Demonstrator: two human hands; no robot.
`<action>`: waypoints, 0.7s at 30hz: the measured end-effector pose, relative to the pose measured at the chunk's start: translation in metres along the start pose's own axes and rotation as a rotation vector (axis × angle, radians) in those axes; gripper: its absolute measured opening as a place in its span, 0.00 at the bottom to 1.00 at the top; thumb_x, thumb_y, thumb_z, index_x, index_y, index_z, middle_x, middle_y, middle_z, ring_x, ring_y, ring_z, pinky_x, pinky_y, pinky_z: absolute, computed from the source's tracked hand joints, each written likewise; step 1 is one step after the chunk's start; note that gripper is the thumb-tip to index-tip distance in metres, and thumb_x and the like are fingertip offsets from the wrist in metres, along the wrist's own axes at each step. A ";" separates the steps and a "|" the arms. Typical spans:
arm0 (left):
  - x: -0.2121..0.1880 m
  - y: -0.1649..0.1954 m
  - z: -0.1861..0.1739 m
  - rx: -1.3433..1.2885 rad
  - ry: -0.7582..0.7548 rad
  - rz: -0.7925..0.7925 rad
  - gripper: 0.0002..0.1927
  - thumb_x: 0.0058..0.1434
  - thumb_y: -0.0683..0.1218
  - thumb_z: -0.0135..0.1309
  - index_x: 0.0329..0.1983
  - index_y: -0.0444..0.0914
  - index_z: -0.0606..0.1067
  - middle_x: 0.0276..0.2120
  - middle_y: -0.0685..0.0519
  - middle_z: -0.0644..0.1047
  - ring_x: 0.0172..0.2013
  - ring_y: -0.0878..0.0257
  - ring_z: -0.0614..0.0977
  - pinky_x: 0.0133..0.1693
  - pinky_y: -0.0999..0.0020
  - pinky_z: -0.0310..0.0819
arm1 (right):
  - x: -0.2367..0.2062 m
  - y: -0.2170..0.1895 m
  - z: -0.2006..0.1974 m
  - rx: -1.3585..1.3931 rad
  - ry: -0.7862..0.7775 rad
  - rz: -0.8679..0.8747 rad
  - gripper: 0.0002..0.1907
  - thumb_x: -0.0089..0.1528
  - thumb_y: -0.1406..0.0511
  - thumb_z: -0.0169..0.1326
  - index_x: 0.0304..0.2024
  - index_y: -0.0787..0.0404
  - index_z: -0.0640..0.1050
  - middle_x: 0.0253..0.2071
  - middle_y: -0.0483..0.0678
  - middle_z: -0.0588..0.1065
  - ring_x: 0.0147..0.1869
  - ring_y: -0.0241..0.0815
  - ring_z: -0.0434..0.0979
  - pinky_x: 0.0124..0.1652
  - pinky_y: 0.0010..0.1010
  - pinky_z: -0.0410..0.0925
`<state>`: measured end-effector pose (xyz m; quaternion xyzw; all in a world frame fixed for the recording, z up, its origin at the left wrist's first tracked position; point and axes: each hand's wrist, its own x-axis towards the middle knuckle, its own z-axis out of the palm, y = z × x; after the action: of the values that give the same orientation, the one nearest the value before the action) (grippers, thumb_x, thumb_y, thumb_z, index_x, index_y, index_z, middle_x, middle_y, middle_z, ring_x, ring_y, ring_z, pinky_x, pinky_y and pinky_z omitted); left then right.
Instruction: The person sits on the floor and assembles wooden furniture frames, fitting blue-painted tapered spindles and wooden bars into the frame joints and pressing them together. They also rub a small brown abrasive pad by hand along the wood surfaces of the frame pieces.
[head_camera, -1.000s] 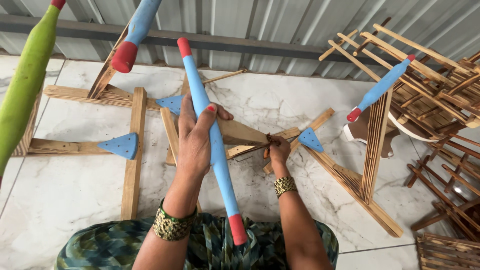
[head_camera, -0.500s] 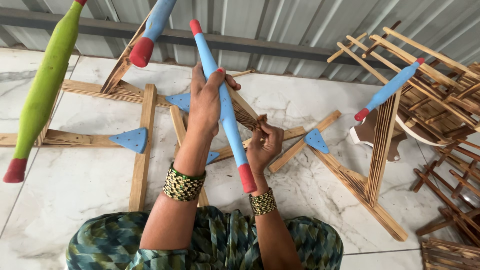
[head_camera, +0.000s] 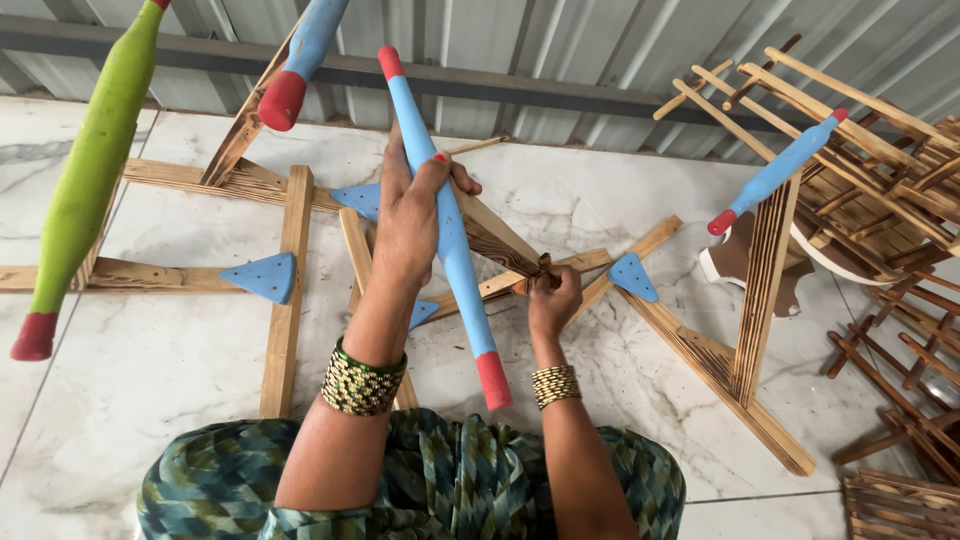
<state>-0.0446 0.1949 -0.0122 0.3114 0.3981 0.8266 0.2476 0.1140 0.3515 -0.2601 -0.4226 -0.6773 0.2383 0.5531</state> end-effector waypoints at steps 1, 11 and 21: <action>-0.002 -0.002 0.001 0.004 -0.006 0.033 0.26 0.67 0.40 0.41 0.67 0.32 0.55 0.32 0.52 0.74 0.35 0.61 0.80 0.45 0.62 0.78 | 0.004 0.001 -0.002 -0.025 -0.030 0.042 0.05 0.62 0.73 0.62 0.32 0.67 0.78 0.34 0.49 0.76 0.35 0.43 0.77 0.36 0.33 0.70; -0.020 0.003 0.003 0.041 0.001 -0.084 0.26 0.68 0.44 0.40 0.67 0.29 0.54 0.52 0.34 0.80 0.55 0.51 0.81 0.57 0.59 0.73 | 0.043 -0.202 -0.071 0.526 -0.619 -0.023 0.13 0.63 0.79 0.51 0.47 0.69 0.82 0.39 0.44 0.76 0.41 0.29 0.74 0.42 0.21 0.70; -0.033 0.006 0.005 0.013 -0.050 -0.052 0.21 0.71 0.44 0.39 0.63 0.30 0.56 0.49 0.35 0.81 0.50 0.51 0.83 0.55 0.59 0.74 | -0.020 -0.273 -0.171 0.668 -0.750 -0.102 0.07 0.62 0.75 0.58 0.39 0.60 0.84 0.39 0.45 0.75 0.36 0.34 0.77 0.33 0.23 0.70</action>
<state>-0.0195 0.1722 -0.0153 0.3230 0.4052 0.8092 0.2768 0.1925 0.1653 -0.0084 -0.0743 -0.7361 0.5499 0.3876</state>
